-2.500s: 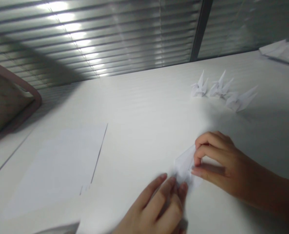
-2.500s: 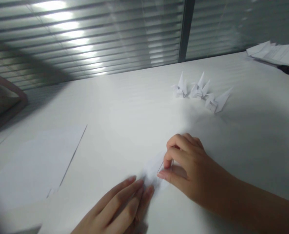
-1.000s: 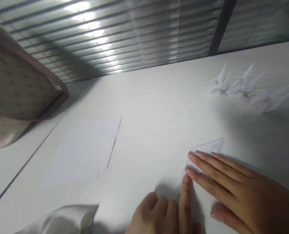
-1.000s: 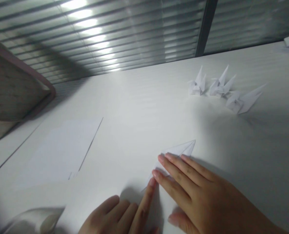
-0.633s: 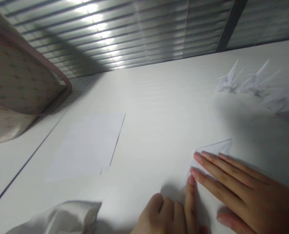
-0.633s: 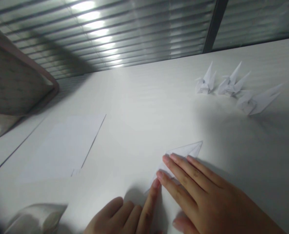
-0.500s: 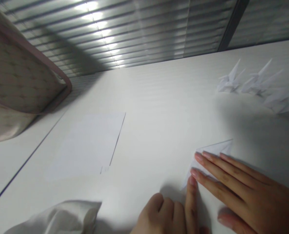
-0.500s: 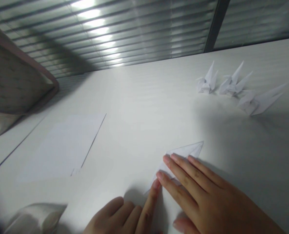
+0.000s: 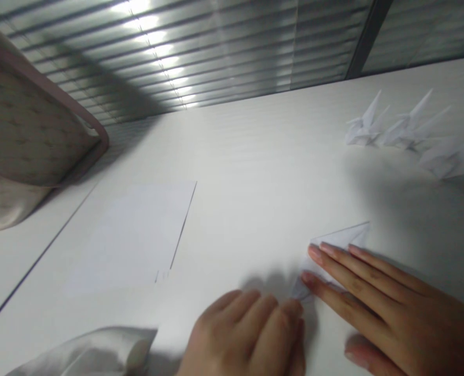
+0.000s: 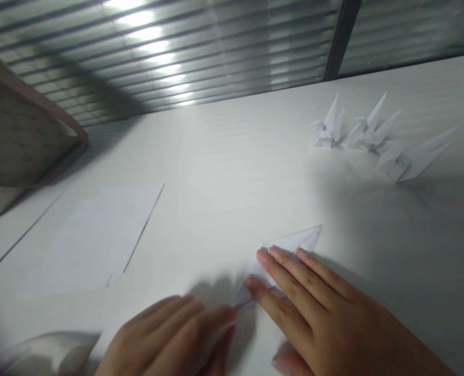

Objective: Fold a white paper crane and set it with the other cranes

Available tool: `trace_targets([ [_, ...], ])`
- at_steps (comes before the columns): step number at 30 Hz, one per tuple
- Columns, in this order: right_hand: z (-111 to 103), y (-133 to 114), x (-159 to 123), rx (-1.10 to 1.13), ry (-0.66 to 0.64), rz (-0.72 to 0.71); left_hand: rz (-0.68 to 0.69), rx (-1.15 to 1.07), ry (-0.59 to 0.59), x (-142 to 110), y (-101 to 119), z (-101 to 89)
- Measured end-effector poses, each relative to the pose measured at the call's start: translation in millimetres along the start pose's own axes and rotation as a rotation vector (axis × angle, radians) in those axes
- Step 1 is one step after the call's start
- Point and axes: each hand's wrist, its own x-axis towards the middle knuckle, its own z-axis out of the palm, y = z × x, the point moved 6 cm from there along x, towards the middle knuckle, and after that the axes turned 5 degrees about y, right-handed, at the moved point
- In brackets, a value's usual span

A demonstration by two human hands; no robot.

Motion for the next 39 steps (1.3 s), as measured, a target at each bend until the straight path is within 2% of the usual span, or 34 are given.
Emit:
trace_targets([
  [2,-2.9,1.4,1.8,0.016,0.029,0.040,-0.188,-0.153,0.020,4.8,-17.0,-0.2],
  [4,-4.6,1.2,3.2,0.021,0.040,0.060,-0.320,-0.253,-0.014,6.8,-26.9,4.2],
  [7,-5.5,-0.1,3.1,0.020,0.037,0.082,-0.425,-0.289,-0.113,5.7,-29.3,11.6],
  [9,-5.7,-0.5,2.1,0.025,0.033,0.097,-0.445,-0.265,-0.143,5.2,-26.9,11.8],
  [13,-7.4,0.9,1.4,0.033,0.030,0.124,-0.401,-0.175,-0.178,8.9,-19.8,8.3],
  [22,-12.7,1.5,4.2,0.041,0.031,0.149,-0.163,0.172,-0.180,16.0,-3.0,13.5],
  [30,-11.6,0.4,1.4,0.052,0.012,0.164,-0.150,0.175,-0.256,13.3,-3.2,18.2],
  [39,-12.3,3.8,6.0,0.090,-0.014,0.165,-0.143,0.119,-0.287,9.4,-5.9,17.5],
])
